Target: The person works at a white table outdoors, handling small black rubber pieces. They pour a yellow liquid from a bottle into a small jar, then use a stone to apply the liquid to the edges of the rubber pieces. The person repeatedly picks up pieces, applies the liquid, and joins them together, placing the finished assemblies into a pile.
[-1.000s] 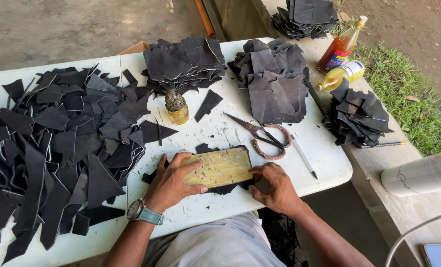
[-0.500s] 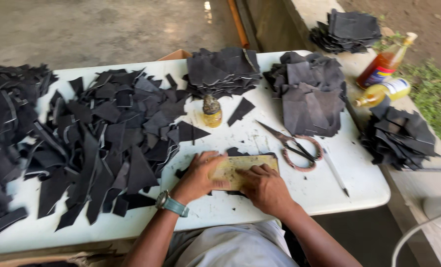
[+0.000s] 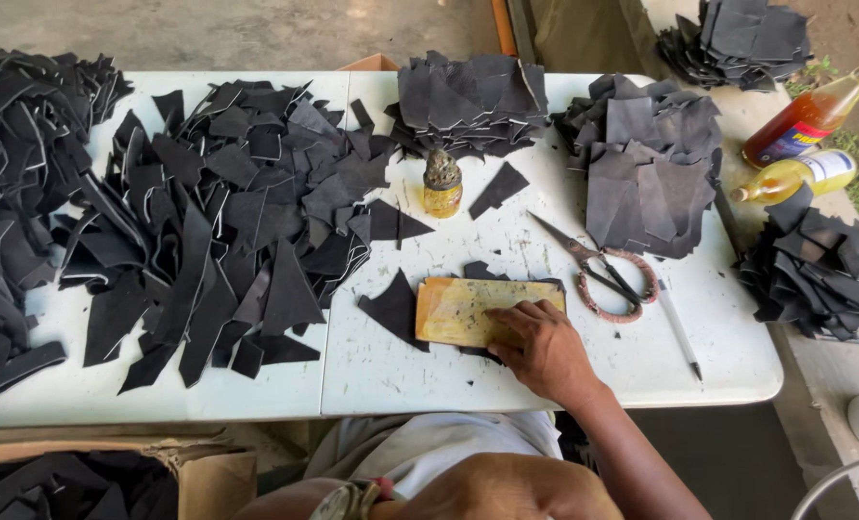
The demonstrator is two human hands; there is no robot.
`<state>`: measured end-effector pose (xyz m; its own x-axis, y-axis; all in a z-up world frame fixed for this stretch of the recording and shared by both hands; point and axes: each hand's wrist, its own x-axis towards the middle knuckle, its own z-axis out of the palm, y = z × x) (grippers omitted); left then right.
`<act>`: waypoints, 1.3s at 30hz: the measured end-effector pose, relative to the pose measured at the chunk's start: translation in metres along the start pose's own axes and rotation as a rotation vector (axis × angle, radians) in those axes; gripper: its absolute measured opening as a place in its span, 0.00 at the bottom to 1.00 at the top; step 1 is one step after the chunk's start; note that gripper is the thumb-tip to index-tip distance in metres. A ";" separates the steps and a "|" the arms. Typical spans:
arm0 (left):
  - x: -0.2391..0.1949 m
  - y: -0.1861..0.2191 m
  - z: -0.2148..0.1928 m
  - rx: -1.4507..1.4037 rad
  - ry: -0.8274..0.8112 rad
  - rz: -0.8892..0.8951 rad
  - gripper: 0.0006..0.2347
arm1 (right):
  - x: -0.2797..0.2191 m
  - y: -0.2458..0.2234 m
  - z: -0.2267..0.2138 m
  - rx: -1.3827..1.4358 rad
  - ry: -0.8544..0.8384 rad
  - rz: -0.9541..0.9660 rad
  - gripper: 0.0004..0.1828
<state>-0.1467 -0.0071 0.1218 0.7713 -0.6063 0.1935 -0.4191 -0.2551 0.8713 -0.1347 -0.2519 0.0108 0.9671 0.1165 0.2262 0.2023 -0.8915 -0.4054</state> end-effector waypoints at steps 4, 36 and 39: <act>0.002 -0.005 -0.004 0.036 0.012 0.018 0.16 | 0.000 0.005 0.000 0.015 -0.058 0.054 0.23; 0.101 -0.253 0.020 -0.304 -0.060 -0.351 0.12 | 0.013 0.009 0.001 0.053 -0.232 -0.013 0.24; 0.095 -0.242 0.031 -0.357 0.059 -0.404 0.11 | 0.017 0.008 -0.001 0.042 -0.298 0.046 0.23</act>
<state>0.0134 -0.0267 -0.0850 0.8674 -0.4667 -0.1724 0.0970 -0.1811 0.9787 -0.1164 -0.2577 0.0122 0.9769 0.2051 -0.0603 0.1572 -0.8805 -0.4473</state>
